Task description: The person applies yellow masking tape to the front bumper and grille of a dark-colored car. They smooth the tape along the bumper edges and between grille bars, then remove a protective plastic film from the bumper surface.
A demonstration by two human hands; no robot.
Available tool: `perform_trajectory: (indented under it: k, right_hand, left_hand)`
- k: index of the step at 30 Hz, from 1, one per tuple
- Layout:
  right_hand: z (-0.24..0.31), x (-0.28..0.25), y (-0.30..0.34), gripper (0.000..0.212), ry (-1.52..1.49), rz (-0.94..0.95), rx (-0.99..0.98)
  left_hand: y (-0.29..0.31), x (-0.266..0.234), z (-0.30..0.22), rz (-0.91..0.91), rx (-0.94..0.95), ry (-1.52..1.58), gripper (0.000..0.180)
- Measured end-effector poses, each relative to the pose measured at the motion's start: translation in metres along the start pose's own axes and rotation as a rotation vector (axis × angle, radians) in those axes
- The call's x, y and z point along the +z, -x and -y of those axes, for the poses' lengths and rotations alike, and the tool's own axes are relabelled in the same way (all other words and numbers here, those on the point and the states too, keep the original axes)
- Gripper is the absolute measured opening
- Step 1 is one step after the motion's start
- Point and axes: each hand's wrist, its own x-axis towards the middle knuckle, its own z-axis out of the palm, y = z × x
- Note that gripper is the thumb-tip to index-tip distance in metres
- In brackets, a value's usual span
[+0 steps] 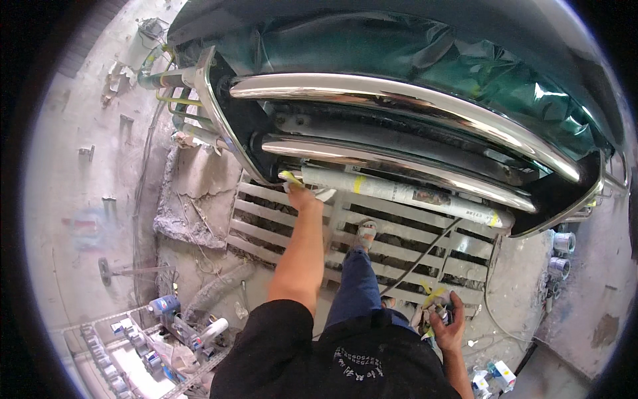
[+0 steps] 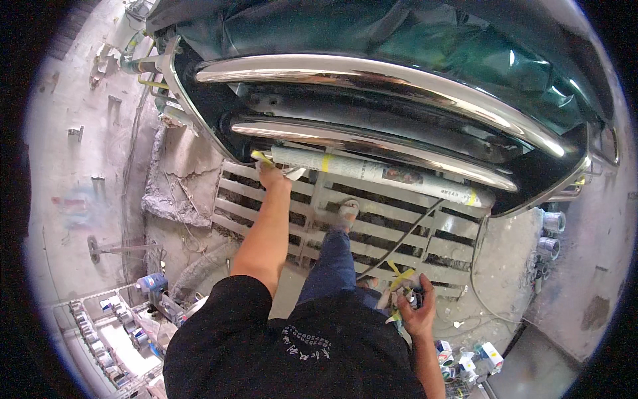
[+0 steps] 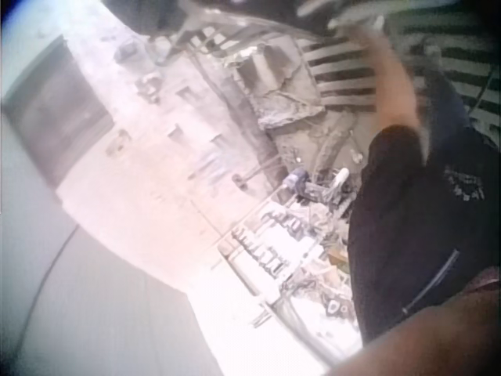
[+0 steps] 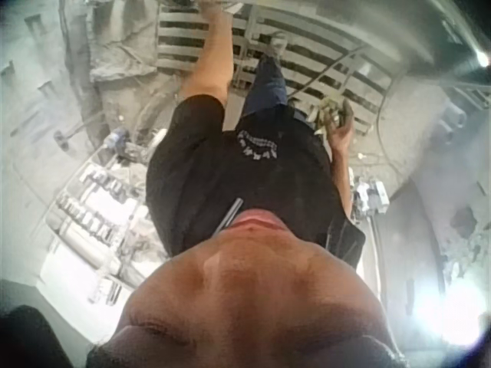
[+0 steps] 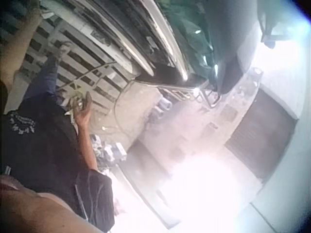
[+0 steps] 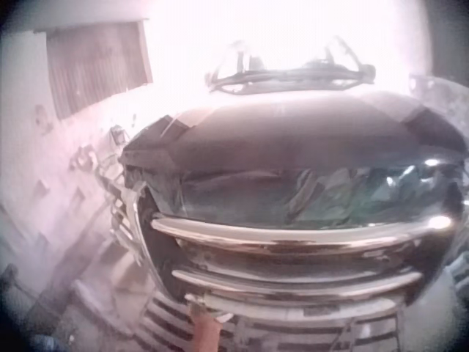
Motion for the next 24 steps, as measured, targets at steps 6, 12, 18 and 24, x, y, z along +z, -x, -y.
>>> perform_trajectory:
  k: [6,12,18,24]
  right_hand:
    - [0.001,0.005,-0.003,0.063,-0.016,-0.030,-0.014]
    - [0.007,0.005,-0.004,0.061,0.068,-0.031,-0.056]
    - [0.012,0.007,-0.006,0.064,0.134,-0.065,0.089]
    - [0.001,0.025,-0.019,0.064,0.193,-0.082,0.095]
  left_hand:
    - [0.005,-0.013,0.034,0.147,0.040,-0.197,0.013]
    - [-0.053,-0.023,0.010,0.294,-0.081,-0.503,0.007]
    - [-0.061,0.010,0.060,0.325,0.202,-0.349,0.036]
    - [-0.089,-0.034,0.126,0.526,-0.097,-0.559,0.052]
